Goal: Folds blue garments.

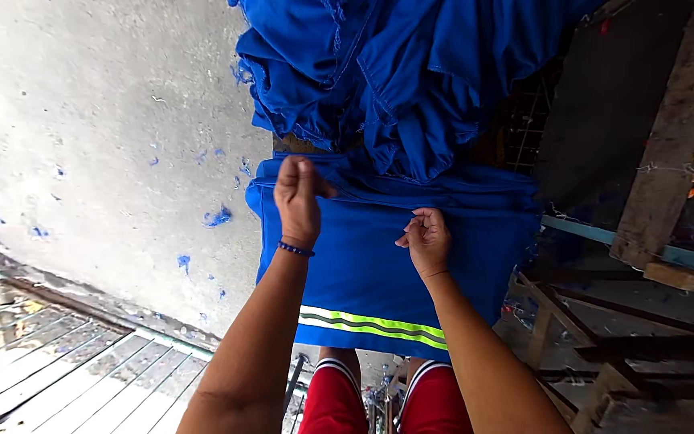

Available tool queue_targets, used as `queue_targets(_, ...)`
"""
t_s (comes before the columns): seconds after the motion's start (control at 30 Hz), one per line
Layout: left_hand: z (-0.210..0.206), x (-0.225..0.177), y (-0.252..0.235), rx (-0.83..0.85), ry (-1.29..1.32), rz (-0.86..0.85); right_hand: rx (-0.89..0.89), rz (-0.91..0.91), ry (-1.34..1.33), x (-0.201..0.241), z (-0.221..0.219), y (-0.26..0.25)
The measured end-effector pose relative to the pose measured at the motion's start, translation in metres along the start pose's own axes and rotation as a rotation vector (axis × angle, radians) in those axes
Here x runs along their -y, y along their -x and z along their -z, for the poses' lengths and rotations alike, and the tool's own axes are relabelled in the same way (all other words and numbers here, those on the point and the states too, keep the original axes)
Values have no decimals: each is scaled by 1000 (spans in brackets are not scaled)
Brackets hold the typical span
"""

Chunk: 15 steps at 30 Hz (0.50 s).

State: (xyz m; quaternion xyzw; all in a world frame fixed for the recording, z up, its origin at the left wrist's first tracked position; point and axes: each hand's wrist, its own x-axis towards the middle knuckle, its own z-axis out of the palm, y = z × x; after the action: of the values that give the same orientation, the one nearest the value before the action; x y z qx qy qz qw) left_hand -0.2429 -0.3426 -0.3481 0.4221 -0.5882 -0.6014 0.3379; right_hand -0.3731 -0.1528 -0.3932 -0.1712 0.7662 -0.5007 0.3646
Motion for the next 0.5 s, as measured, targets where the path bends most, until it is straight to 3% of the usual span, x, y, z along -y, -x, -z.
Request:
queue_targets(0.17,17,-14,20,-541,26,-84,-16,24,-22,-1,0,1)
queue_targets(0.23,22,-9,29,-583,-131,-70,-19,27,-40,-1,-1,1)
queue_targets(0.43,21,16,31,-78,-643,-230,-42,45,-71,-4,-3,1)
queue_targets(0.5,17,14,19,62,-785,-199,-42,48,-63,-3,-4,1)
